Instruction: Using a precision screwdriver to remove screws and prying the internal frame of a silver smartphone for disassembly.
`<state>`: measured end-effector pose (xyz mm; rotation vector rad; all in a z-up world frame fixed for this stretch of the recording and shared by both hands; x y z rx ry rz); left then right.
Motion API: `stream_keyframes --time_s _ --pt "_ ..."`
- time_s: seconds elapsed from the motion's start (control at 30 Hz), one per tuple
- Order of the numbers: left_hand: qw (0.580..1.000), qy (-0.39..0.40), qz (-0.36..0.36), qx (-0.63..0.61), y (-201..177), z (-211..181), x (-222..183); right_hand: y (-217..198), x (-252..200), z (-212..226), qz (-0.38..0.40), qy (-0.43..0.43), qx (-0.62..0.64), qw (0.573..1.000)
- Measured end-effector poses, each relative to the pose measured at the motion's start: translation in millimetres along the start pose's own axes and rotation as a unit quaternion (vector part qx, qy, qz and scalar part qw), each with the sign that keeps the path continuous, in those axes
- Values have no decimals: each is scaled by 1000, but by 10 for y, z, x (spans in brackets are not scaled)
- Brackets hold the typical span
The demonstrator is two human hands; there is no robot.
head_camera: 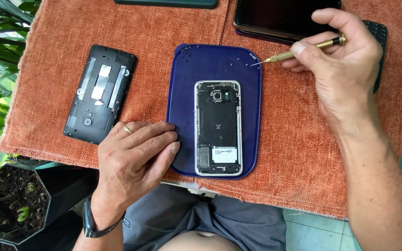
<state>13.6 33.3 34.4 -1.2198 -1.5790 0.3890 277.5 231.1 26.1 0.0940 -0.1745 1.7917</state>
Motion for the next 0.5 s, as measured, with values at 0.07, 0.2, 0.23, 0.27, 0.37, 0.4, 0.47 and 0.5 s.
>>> stream_keyframes --time_s 0.07,0.2,0.23,0.27,0.37,0.4,0.47,0.5 --pt "1000 -1 0 1 -3 -2 0 15 -22 -1 16 -42 -20 999" --pt "1000 -2 -4 2 -1 -2 -5 36 -48 -15 41 -115 -43 992" --pt "1000 -2 -3 2 -2 0 -6 36 -45 -19 41 -115 -43 992" --pt "1000 -2 -2 2 -1 1 -8 35 -44 -22 42 -121 -55 990" --pt "1000 -1 -1 3 5 5 -9 40 -41 -19 45 -139 -71 987" --pt "1000 1 -2 5 7 6 -9 44 -40 -15 48 -151 -75 985" --pt "1000 1 -2 7 10 10 -15 50 -44 -15 36 -137 -70 988" --pt "1000 0 -1 10 10 12 -17 52 -44 -14 24 -122 -64 990"
Point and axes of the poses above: each hand's wrist, its own x-axis towards the middle knuckle, its own y-axis out of the palm, z = x × y, the point moved 1 cm from there along x, towards the middle knuckle, and after that the axes turned 6 degrees about x, right-handed, at the moved point
